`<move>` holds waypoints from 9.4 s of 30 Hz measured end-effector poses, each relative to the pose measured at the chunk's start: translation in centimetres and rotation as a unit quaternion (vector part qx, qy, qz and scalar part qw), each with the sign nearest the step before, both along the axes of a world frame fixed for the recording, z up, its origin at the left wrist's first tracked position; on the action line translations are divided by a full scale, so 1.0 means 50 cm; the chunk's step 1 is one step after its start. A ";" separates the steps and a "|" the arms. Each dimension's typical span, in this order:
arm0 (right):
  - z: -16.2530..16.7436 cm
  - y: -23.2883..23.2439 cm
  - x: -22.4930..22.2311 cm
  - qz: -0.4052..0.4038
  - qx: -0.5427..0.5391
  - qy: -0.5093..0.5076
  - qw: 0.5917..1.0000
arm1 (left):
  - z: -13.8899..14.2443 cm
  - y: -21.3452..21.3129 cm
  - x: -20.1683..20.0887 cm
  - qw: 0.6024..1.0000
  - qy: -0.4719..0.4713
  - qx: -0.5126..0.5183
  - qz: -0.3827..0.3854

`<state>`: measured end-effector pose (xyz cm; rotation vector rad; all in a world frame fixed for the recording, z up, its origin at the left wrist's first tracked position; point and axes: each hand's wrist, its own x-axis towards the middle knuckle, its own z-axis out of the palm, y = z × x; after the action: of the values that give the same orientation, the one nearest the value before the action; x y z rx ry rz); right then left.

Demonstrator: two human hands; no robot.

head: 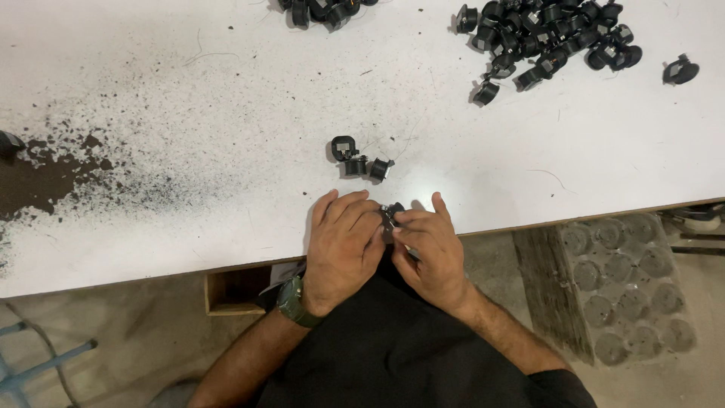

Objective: The person sits at a white workbench and assembles black plastic blade components onto metal hub pieces, pressing each blade into place by hand one at a time. Completed assemblies are set aside and stacked into molded trays on the table.

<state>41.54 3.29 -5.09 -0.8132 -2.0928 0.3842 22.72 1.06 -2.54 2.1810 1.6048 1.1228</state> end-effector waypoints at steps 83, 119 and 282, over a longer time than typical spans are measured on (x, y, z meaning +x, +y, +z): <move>0.004 0.012 0.030 -0.016 -0.014 -0.002 1.000 | 0.024 0.014 0.016 0.994 -0.073 -0.070 -0.029; 0.051 0.040 -0.030 -0.008 -0.054 -0.133 0.990 | 0.041 -0.008 -0.056 0.999 -0.003 -0.052 -0.004; 0.035 0.006 0.002 -0.048 -0.039 -0.088 0.994 | 0.027 0.024 -0.006 0.993 0.073 0.027 0.090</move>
<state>41.65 3.58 -3.35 -1.0224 -2.2025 0.3546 22.42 2.24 -1.20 2.2351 1.8875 1.0867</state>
